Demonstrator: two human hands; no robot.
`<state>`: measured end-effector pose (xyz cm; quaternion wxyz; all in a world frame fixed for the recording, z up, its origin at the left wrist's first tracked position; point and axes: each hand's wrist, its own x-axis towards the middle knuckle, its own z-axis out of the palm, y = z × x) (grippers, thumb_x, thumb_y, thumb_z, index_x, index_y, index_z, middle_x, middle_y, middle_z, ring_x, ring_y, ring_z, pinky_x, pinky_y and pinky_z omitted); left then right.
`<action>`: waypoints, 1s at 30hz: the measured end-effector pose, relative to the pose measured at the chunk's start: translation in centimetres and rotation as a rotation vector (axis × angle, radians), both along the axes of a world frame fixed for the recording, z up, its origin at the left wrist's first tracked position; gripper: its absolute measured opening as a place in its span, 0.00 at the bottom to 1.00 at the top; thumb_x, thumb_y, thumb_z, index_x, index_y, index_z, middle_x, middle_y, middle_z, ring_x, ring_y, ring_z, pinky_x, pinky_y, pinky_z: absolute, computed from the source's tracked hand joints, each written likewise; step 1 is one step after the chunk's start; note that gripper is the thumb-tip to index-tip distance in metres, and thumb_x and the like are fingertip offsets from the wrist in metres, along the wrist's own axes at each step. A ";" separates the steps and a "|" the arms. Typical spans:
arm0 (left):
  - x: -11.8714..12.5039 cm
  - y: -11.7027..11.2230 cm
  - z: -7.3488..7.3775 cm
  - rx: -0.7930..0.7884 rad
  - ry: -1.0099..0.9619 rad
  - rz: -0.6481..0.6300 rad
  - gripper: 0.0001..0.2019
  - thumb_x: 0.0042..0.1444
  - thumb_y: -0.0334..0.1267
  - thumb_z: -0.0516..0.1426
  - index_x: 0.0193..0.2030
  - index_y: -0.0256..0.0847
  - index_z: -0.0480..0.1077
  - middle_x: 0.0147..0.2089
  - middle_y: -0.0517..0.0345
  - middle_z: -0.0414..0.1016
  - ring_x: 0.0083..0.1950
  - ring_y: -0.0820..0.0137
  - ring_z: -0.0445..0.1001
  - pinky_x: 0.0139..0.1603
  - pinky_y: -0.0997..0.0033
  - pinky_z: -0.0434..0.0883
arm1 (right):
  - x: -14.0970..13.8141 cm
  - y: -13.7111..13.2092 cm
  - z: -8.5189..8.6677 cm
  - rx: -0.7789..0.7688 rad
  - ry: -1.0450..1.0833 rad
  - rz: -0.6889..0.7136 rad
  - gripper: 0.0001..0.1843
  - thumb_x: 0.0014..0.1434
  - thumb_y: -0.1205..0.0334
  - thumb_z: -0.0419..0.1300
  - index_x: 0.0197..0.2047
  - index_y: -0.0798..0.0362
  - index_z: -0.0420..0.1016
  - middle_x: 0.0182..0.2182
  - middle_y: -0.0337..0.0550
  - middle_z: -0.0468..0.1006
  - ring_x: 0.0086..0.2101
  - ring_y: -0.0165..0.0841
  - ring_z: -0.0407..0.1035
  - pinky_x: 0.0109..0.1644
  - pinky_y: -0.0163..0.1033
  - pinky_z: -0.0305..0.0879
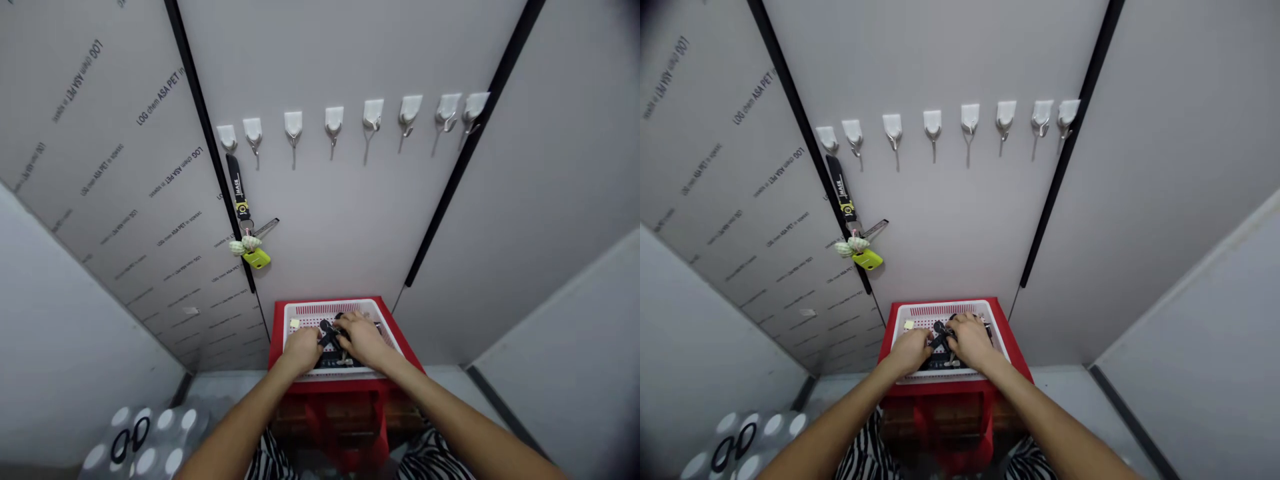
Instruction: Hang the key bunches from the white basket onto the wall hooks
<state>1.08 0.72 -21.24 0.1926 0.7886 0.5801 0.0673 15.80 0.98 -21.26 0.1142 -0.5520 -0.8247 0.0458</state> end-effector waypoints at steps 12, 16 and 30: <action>-0.4 -0.1 -0.6 0.237 -0.355 0.035 0.11 0.41 0.29 0.45 0.32 0.37 0.63 0.33 0.55 0.65 0.36 0.71 0.62 0.36 0.73 0.59 | -0.6 -0.4 0.0 0.108 0.260 0.103 0.18 0.44 0.64 0.50 0.42 0.53 0.62 0.37 0.43 0.67 0.39 0.33 0.56 0.42 0.38 0.50; -0.6 -0.3 -0.5 0.167 -0.576 0.016 0.11 0.40 0.30 0.46 0.32 0.36 0.63 0.30 0.57 0.64 0.32 0.73 0.62 0.34 0.75 0.60 | -1.0 -0.3 -0.1 0.014 0.361 0.148 0.13 0.46 0.64 0.49 0.37 0.55 0.66 0.32 0.44 0.69 0.34 0.32 0.60 0.38 0.37 0.54; -0.9 -0.2 3.0 -0.003 -1.051 0.098 0.09 0.37 0.30 0.51 0.29 0.35 0.65 0.27 0.59 0.68 0.30 0.74 0.64 0.33 0.76 0.61 | -3.3 -0.8 1.9 -0.159 1.056 0.093 0.14 0.46 0.61 0.49 0.37 0.56 0.64 0.32 0.44 0.70 0.33 0.30 0.63 0.39 0.37 0.58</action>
